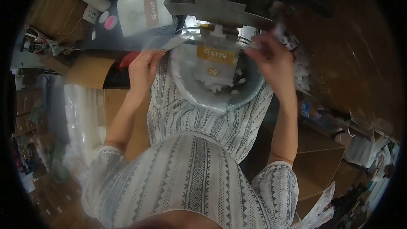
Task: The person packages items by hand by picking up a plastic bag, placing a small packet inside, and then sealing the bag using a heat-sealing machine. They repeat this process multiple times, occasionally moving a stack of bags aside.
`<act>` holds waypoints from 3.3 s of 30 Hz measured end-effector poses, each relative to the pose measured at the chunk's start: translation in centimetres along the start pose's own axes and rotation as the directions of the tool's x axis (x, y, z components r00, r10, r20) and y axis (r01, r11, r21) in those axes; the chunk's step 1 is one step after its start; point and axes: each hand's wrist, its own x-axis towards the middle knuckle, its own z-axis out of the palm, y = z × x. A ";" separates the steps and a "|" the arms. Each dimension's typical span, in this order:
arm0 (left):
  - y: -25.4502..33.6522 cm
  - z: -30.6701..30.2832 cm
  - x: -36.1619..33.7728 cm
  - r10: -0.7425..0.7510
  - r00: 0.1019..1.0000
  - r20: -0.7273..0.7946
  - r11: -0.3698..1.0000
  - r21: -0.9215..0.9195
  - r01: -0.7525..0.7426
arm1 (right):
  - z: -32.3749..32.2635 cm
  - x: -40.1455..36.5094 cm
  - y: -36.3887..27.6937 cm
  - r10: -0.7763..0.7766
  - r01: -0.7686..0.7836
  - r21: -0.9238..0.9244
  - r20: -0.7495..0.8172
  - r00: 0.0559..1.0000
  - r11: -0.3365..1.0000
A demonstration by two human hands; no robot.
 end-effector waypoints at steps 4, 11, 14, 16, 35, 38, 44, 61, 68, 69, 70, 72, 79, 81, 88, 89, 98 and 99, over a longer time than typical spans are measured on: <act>3.0 -0.2 0.1 0.072 0.997 -0.012 0.997 -0.011 -0.072 | 4.4 -0.8 -4.3 -0.421 0.422 -0.023 0.039 0.906 0.906; 3.5 1.0 -0.3 0.176 0.963 0.206 0.976 -0.162 -0.144 | 4.7 -1.3 -4.4 -0.400 0.410 -0.031 0.171 0.901 0.911; 3.8 2.8 0.0 0.129 0.923 0.362 0.954 -0.301 -0.015 | 4.2 -0.9 -3.7 -0.286 0.272 0.092 0.202 0.937 0.958; 4.3 3.9 0.8 0.110 0.884 0.454 0.910 -0.403 0.094 | 4.6 -0.2 -2.1 -0.317 0.313 0.070 0.077 0.945 0.947; -6.2 6.6 4.1 0.146 0.989 -0.029 0.951 0.278 -0.132 | -1.6 3.0 7.4 -0.182 0.024 -0.628 -0.189 0.965 0.778; -5.5 5.3 1.6 0.251 0.962 0.108 0.883 0.382 -0.273 | -2.2 3.1 8.1 -0.186 0.055 -0.552 -0.184 0.965 0.832; -6.2 3.5 0.0 0.080 0.996 0.042 0.957 0.275 -0.088 | -3.8 2.0 9.0 -0.083 0.038 -0.565 -0.053 0.995 0.824; 4.4 0.7 -0.3 0.162 0.979 0.123 0.946 -0.303 -0.118 | 4.6 -1.0 -3.1 -0.398 0.321 0.304 0.238 0.886 0.897; 4.1 5.7 2.0 -0.174 0.690 0.703 0.554 -0.509 0.659 | 3.7 -0.8 -0.9 -0.270 0.279 0.196 -0.071 0.960 0.940; 3.8 6.5 3.0 -0.193 0.648 0.737 0.418 -0.535 0.734 | 2.8 -0.7 -0.6 -0.227 0.236 0.094 -0.103 0.969 0.967; 3.8 6.9 3.6 -0.204 0.601 0.772 0.273 -0.545 0.793 | 2.0 -0.8 -0.6 -0.225 0.234 0.094 -0.103 0.969 0.968; 5.1 7.2 4.6 -0.251 0.602 0.758 0.170 -0.578 0.798 | 0.3 -1.1 -0.6 0.034 -0.033 -0.178 0.003 0.999 0.984; -0.1 6.5 6.0 -0.250 0.925 0.285 0.868 -0.359 0.345 | -0.9 4.0 9.6 -0.205 0.098 -0.481 -0.175 0.963 0.871; -6.1 5.9 7.5 0.057 0.969 -0.240 0.970 0.242 0.003 | -1.2 3.4 9.4 -0.286 0.187 -0.533 -0.108 0.952 0.825; -5.4 1.7 0.7 -0.039 0.992 0.121 0.939 0.343 -0.005 | -1.6 0.0 1.9 -0.068 -0.071 -0.550 -0.228 0.971 0.832; -4.7 1.1 0.3 -0.047 0.992 0.121 0.940 0.342 0.003 | -1.6 -0.4 -0.1 0.002 -0.074 -0.391 -0.182 0.983 0.917; 1.3 -1.9 -0.7 -0.078 0.997 -0.025 0.993 0.082 0.080 | 5.9 0.4 -4.8 -0.637 0.643 -0.097 0.089 0.766 0.760; 1.7 -1.8 -0.7 -0.030 1.000 -0.002 1.000 -0.002 0.030 | 5.8 0.2 -5.1 -0.643 0.653 -0.069 0.127 0.755 0.754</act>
